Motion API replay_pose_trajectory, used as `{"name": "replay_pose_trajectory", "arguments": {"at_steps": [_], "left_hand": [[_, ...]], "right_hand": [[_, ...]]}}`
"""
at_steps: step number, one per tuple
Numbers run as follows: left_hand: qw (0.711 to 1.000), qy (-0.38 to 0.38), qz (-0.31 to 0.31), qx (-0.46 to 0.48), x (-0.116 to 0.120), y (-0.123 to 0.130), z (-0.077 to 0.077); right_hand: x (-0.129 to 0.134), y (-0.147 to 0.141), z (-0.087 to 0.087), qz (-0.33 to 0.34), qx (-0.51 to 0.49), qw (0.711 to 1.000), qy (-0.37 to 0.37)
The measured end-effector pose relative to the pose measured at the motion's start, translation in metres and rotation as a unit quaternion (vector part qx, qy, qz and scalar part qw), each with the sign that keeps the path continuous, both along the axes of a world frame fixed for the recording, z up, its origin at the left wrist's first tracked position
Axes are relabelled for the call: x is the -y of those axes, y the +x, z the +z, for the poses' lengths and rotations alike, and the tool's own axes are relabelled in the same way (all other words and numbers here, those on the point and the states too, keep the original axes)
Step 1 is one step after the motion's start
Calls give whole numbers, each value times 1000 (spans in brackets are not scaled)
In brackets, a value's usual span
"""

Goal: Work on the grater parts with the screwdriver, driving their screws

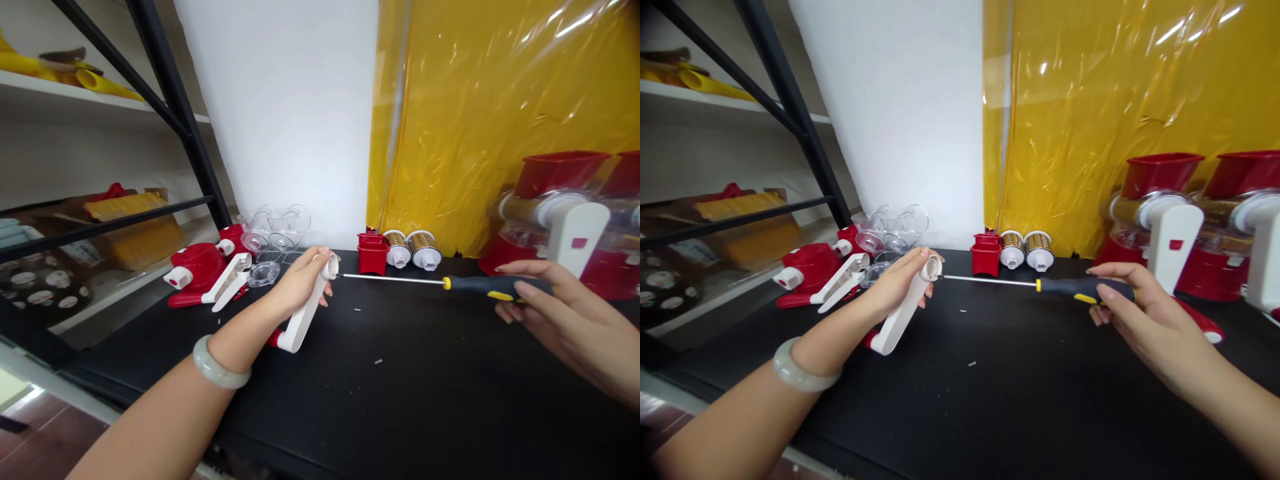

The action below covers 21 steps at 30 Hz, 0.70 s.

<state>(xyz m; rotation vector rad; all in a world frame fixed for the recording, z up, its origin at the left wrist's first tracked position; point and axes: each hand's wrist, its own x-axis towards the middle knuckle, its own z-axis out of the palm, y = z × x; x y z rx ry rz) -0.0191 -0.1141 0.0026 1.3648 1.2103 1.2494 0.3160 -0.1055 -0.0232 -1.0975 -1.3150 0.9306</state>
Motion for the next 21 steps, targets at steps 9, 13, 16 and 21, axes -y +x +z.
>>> {"name": "replay_pose_trajectory", "arguments": {"at_steps": [9, 13, 16, 21], "left_hand": [[999, 23, -4, 23, -1, 1, -2], [999, 26, -3, 27, -1, 1, -1], [999, 27, 1, 37, 0, 1, 0], [998, 29, -6, 50, 1, 3, -1]], "right_hand": [[1, -6, 1, 60, -37, 997, -35], [0, -4, 0, 25, 7, 999, -41], [2, -3, 0, 7, -79, 995, -53], [2, -4, -1, 18, -143, 988, -58]]}}
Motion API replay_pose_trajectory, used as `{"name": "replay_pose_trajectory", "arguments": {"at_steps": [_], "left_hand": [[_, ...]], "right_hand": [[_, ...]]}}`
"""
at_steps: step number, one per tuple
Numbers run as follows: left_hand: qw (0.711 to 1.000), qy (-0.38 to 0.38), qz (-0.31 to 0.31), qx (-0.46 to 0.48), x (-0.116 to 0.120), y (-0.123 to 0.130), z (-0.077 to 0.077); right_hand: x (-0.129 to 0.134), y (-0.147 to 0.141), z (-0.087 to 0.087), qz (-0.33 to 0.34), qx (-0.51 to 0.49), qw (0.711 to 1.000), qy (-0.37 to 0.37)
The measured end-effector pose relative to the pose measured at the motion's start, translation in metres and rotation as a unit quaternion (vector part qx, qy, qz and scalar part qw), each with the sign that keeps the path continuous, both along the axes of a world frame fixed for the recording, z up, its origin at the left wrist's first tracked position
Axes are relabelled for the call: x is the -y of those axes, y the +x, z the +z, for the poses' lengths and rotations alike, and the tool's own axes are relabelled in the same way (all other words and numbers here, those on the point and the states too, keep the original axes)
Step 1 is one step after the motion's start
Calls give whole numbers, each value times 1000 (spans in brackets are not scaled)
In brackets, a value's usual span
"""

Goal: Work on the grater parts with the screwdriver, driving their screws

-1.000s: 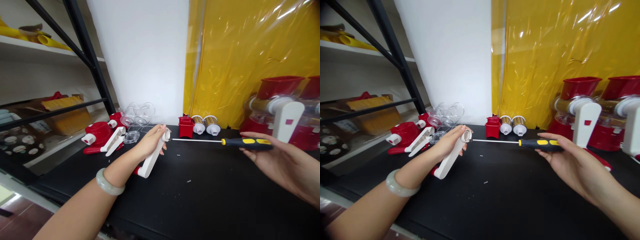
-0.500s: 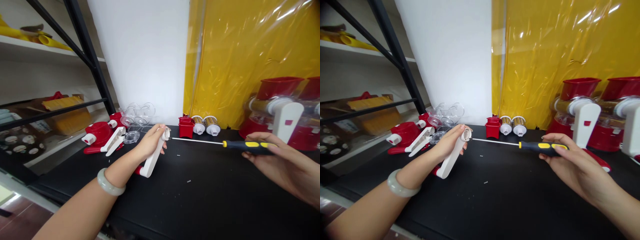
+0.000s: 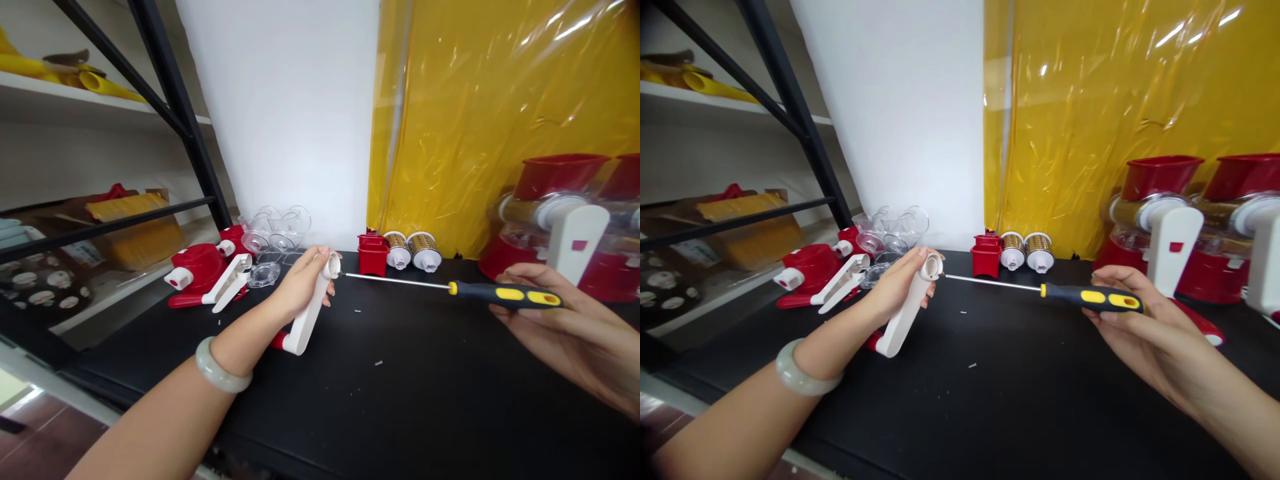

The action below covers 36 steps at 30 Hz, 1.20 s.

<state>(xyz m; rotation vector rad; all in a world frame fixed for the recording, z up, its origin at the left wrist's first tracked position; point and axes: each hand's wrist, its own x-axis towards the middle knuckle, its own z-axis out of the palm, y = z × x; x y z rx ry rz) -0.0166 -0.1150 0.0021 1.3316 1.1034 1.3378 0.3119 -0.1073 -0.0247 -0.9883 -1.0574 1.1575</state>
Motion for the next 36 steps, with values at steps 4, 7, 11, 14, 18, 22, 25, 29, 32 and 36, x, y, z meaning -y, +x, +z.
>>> {"name": "replay_pose_trajectory", "arguments": {"at_steps": [4, 7, 11, 14, 18, 22, 25, 29, 32, 36], "left_hand": [[1000, 7, 7, 8, 1, 1, 2], [1000, -2, 0, 8, 3, 2, 3], [1000, 2, 4, 17, 3, 3, 3], [1000, 4, 10, 21, 3, 3, 4], [1000, 1, -3, 13, 4, 4, 5], [1000, 7, -6, 7, 6, 5, 4], [1000, 12, -14, -1, 5, 4, 3], [1000, 16, -20, -16, 5, 4, 2], [999, 25, -17, -31, 4, 4, 0], [991, 65, 7, -119, 4, 0, -3]], "right_hand": [[-4, -5, -2, -18, 26, 999, -13], [-4, -6, -6, -23, 103, 994, -38], [-5, -3, -11, -54, 176, 983, -8], [-7, 0, -11, -74, 159, 983, 51], [-6, -4, -3, -81, 98, 989, 76], [-1, -7, 6, -61, 13, 998, 13], [-1, -8, 7, -48, -6, 999, -19], [-3, -7, 1, -38, -2, 999, 19], [-7, -5, -3, -32, -7, 997, 73], [-13, 0, -6, -39, -27, 993, 105]]}}
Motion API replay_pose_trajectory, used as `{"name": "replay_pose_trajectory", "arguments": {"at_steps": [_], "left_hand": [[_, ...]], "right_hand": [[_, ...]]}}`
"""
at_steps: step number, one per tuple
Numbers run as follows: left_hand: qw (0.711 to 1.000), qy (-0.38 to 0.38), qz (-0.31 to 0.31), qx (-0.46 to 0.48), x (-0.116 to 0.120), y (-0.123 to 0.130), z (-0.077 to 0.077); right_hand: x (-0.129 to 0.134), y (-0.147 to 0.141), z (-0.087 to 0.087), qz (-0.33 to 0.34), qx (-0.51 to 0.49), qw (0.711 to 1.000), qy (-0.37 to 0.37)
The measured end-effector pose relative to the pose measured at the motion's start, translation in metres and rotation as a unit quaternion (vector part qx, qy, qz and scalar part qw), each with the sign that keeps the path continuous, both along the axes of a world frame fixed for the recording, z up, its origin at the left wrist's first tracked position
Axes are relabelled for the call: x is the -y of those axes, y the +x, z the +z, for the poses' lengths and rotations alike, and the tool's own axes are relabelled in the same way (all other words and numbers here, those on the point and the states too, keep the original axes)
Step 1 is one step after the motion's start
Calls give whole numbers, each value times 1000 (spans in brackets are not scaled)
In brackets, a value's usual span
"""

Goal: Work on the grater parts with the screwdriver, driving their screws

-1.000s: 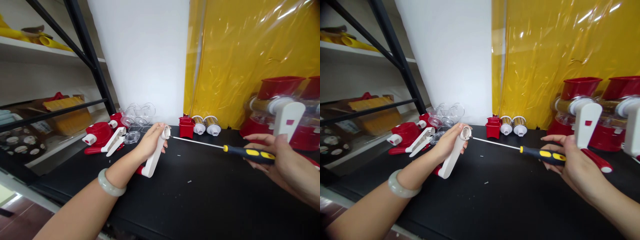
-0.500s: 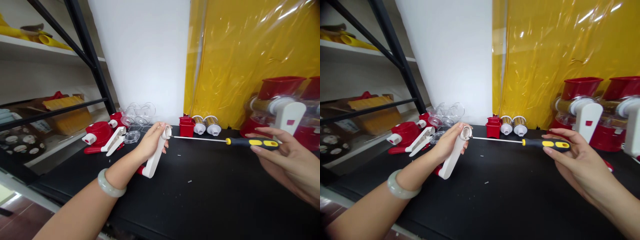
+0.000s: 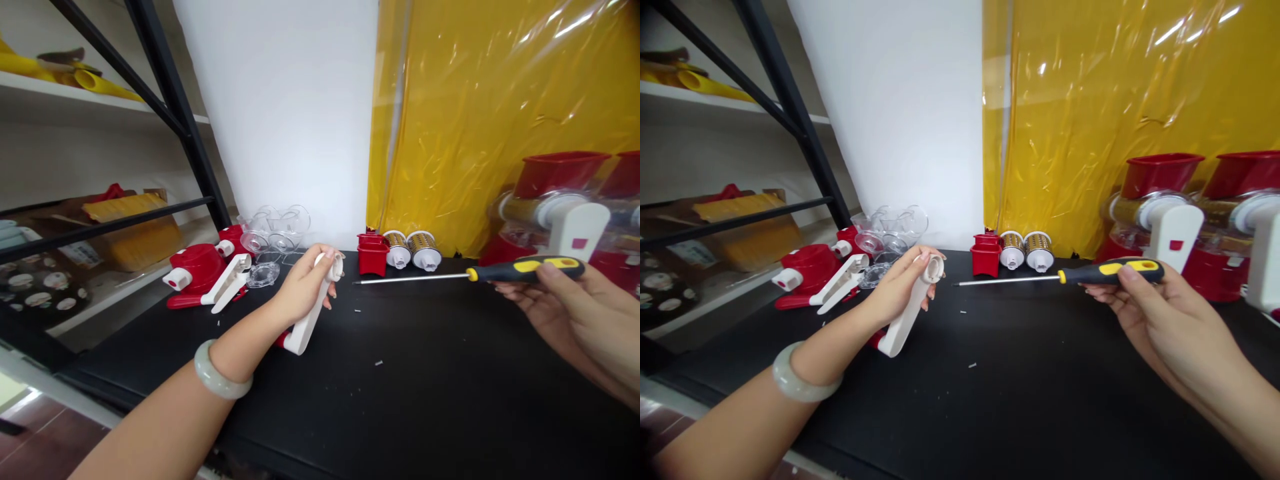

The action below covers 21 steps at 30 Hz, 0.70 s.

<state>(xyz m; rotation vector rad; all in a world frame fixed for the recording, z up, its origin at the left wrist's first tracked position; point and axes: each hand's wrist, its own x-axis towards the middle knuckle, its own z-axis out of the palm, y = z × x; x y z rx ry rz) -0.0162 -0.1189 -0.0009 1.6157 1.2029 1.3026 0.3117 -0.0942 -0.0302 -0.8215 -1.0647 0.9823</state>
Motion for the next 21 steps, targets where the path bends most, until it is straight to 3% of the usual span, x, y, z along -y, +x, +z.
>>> {"name": "replay_pose_trajectory", "arguments": {"at_steps": [2, 4, 6, 8, 13, 17, 21], "left_hand": [[992, 57, 19, -112, 1, -4, -1], [963, 147, 35, -224, 2, -8, -2], [936, 235, 72, -253, 3, -10, -3], [926, 271, 114, -237, 4, -10, -3], [900, 222, 42, -373, 4, -6, 2], [910, 204, 26, -361, 1, -5, 2], [952, 152, 23, -265, -1, -4, -1]], "right_hand": [[-2, 2, 0, -5, 2, 1000, -1], [-5, 4, -1, -7, 9, 1000, -1], [-8, 4, -4, -7, 14, 1000, 1], [-11, 4, -9, -4, 19, 1000, -2], [-16, 2, -17, 19, 48, 999, -9], [-19, 3, -20, 5, 67, 998, -14], [-23, 8, -24, -15, 107, 994, -26]]}}
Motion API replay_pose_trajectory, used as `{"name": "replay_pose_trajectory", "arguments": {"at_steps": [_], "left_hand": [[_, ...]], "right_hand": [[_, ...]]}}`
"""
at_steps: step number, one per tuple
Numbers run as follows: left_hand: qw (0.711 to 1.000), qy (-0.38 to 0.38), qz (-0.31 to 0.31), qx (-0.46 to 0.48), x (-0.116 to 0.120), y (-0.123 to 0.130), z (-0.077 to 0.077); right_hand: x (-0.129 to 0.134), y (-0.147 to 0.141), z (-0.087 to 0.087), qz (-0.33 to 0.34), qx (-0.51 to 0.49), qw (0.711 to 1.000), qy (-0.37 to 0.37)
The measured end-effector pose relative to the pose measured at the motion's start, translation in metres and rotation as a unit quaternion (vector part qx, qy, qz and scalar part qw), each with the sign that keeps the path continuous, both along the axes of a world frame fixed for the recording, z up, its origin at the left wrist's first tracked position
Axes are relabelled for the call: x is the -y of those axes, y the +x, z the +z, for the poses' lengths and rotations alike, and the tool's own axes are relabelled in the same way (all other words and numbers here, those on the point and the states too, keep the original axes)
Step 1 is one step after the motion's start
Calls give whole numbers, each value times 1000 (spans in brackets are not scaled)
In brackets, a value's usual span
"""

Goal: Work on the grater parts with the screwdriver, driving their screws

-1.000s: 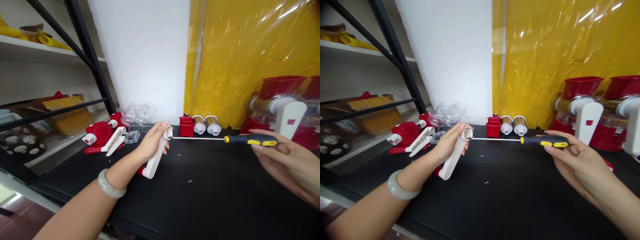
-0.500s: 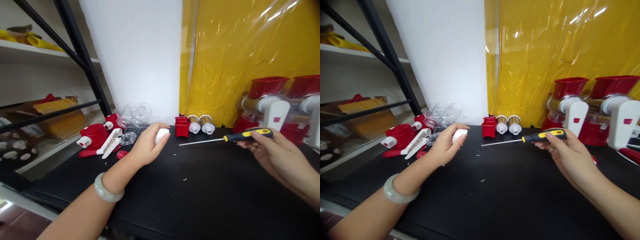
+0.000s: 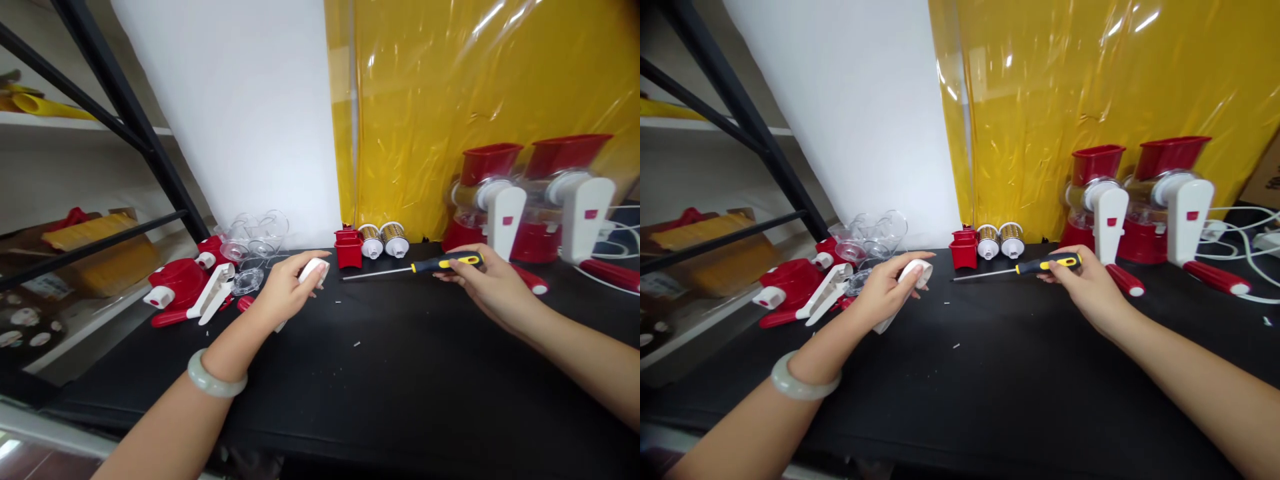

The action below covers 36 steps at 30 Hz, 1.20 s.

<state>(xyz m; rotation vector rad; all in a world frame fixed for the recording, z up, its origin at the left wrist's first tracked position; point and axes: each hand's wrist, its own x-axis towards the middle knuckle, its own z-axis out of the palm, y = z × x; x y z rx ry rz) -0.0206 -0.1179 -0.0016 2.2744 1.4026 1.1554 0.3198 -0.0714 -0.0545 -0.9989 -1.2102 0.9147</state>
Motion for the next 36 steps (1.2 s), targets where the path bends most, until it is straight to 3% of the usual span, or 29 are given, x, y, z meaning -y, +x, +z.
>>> {"name": "replay_pose_trajectory", "arguments": {"at_steps": [6, 10, 13, 16, 19, 23, 27, 32, 36], "left_hand": [[998, -36, 7, 54, 2, 0, -1], [998, -29, 6, 62, 2, -2, 0], [998, -11, 3, 68, 4, -2, 0], [997, 3, -3, 77, 6, -1, -2], [996, 25, -10, 84, 8, 2, -4], [995, 68, -13, 69, 12, 5, -7], [992, 110, 8, 52, 14, 5, -7], [991, 118, 43, 36, 14, 4, -6], [990, 124, 55, 23, 12, 5, -8]], "right_hand": [[-3, 11, -6, 51, 178, 983, -6], [-3, 11, -11, 124, 340, 930, 64], [0, 5, -10, 119, 449, 879, 110], [8, -12, 6, 97, 511, 834, 184], [21, -48, 34, 145, 520, 813, 220], [29, -115, 59, 201, 476, 825, 229], [24, -161, 58, 174, 396, 867, 249], [24, -175, 50, 124, 337, 904, 230], [28, -173, 45, 142, 318, 913, 212]]}}
